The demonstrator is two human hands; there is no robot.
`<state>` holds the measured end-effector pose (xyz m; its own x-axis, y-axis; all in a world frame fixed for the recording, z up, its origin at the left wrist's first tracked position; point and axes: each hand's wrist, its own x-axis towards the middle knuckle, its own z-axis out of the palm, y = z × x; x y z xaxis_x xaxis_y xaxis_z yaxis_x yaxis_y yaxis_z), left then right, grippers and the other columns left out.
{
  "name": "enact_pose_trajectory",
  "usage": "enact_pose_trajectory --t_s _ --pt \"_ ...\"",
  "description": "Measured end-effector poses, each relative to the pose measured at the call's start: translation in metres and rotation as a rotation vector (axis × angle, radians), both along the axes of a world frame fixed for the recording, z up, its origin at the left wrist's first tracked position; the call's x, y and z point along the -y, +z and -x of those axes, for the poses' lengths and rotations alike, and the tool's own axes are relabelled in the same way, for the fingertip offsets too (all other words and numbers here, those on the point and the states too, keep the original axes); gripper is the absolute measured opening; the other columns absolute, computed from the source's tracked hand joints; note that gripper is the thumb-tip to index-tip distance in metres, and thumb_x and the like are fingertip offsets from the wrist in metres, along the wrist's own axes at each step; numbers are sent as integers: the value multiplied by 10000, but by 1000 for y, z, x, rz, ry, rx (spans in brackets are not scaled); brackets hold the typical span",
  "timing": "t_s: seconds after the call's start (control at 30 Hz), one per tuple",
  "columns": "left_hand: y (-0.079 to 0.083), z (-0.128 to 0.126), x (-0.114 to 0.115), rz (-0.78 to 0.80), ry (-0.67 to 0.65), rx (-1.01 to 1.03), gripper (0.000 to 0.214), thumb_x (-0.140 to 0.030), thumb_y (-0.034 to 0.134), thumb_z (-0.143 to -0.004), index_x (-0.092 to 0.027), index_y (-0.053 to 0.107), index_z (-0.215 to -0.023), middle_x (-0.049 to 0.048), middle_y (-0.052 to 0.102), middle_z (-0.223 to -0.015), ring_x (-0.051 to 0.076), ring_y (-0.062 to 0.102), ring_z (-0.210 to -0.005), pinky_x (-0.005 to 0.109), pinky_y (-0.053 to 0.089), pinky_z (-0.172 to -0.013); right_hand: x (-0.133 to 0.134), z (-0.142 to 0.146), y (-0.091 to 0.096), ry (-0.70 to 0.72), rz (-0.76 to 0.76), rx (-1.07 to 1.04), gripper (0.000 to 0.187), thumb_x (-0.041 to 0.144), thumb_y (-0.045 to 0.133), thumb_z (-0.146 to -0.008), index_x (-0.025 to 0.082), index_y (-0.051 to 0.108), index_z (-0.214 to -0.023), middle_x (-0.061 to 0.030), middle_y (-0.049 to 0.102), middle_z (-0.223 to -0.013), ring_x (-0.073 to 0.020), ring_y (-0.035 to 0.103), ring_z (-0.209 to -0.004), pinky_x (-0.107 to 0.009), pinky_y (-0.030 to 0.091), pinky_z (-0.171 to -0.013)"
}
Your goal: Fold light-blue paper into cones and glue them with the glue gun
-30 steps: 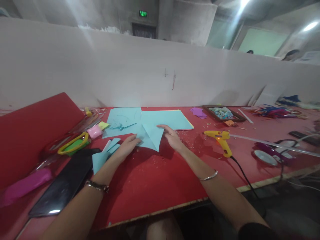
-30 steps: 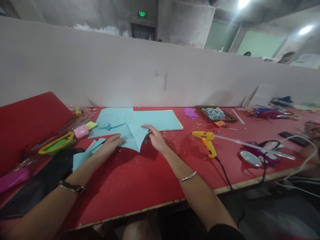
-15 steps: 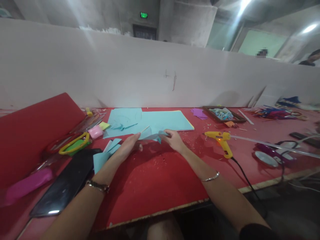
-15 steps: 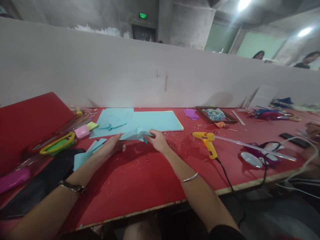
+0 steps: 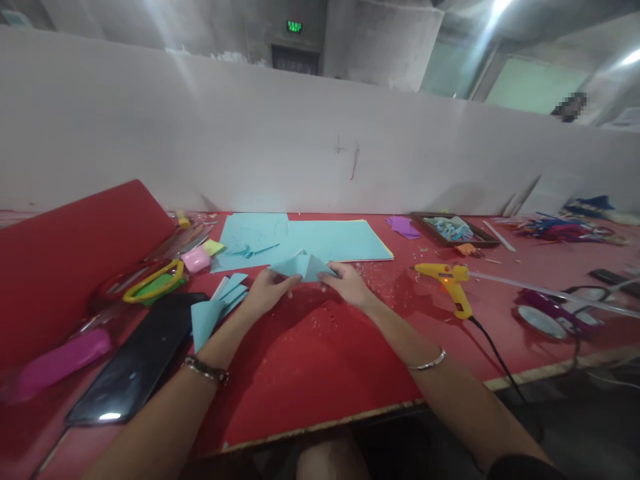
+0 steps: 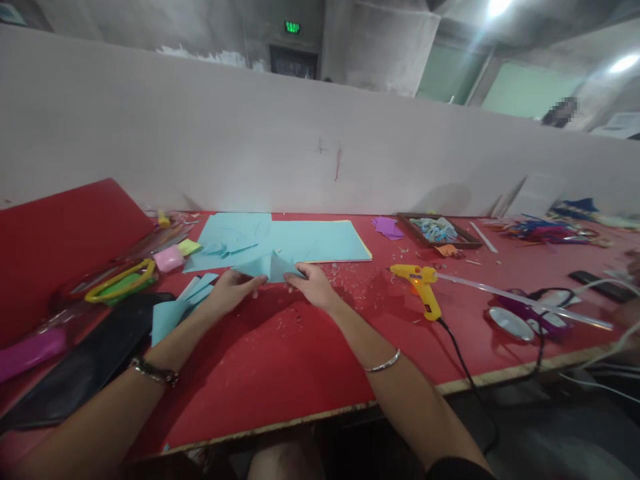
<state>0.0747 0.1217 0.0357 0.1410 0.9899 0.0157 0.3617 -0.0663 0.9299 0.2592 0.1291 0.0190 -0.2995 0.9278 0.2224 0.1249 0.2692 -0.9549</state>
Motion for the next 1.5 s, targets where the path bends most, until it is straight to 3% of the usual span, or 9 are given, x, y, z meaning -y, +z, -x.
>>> enact_pose_trajectory --t_s 0.1,0.23,0.43,0.53,0.7,0.87,1.07,1.33,1.5 --pt "-1 0 0 -18 46 55 367 -438 638 -593 -141 559 -392 -31 437 -299 57 302 -307 220 208 -376 -1 1 -3 -9 37 -91 200 369 604 -692 194 520 -741 54 565 -571 -98 530 -525 -241 411 -596" --pt "-2 1 -3 -52 94 182 330 -454 645 -587 -140 621 -486 -8 533 -376 79 417 -394 212 314 -450 -2 2 -5 -74 129 -333 393 331 671 -651 216 484 -977 58 612 -611 -98 568 -569 -248 430 -635" --pt "-7 -2 -7 -34 142 420 412 -542 648 -545 -144 661 -651 -7 597 -493 68 461 -437 199 380 -492 -1 1 -2 33 292 -540 274 380 727 -583 175 604 -716 1 667 -695 -87 585 -600 -235 449 -640" --pt "-8 -6 -5 -19 126 484 423 -532 680 -513 -143 664 -680 23 657 -627 68 501 -471 206 415 -516 1 3 -3 63 237 -497 243 373 714 -611 189 645 -753 5 674 -723 -82 585 -599 -237 454 -647" --pt "-10 -10 -1 -13 62 463 399 -496 688 -542 -129 689 -701 32 640 -553 96 520 -464 220 420 -496 4 10 -3 72 99 -309 239 357 668 -662 213 665 -853 18 661 -716 -95 573 -620 -253 455 -646" --pt "-8 -11 -1 -74 35 361 322 -451 677 -576 -129 678 -600 27 629 -519 107 520 -498 211 393 -503 13 14 6 -93 121 -302 239 352 706 -595 187 655 -760 4 667 -732 -126 576 -682 -287 449 -707" --pt "-5 -10 0 -115 17 234 312 -395 638 -604 -139 587 -433 4 570 -440 93 464 -455 207 333 -466 15 16 7 -65 112 -296 239 365 693 -604 199 660 -774 -8 678 -767 -155 588 -741 -315 440 -747" --pt "-2 -12 4 -136 -56 159 231 -293 614 -608 -141 574 -438 -23 524 -404 75 394 -405 206 311 -435 6 13 -4 -14 30 -228 204 384 667 -647 188 646 -703 5 649 -685 -133 575 -662 -296 444 -725" --pt "-4 -13 6 -158 -63 193 183 -325 642 -583 -150 646 -638 -4 635 -586 131 525 -559 223 410 -544 6 14 -4 11 14 -205 209 390 663 -652 193 628 -712 6 638 -699 -133 570 -671 -300 445 -729"
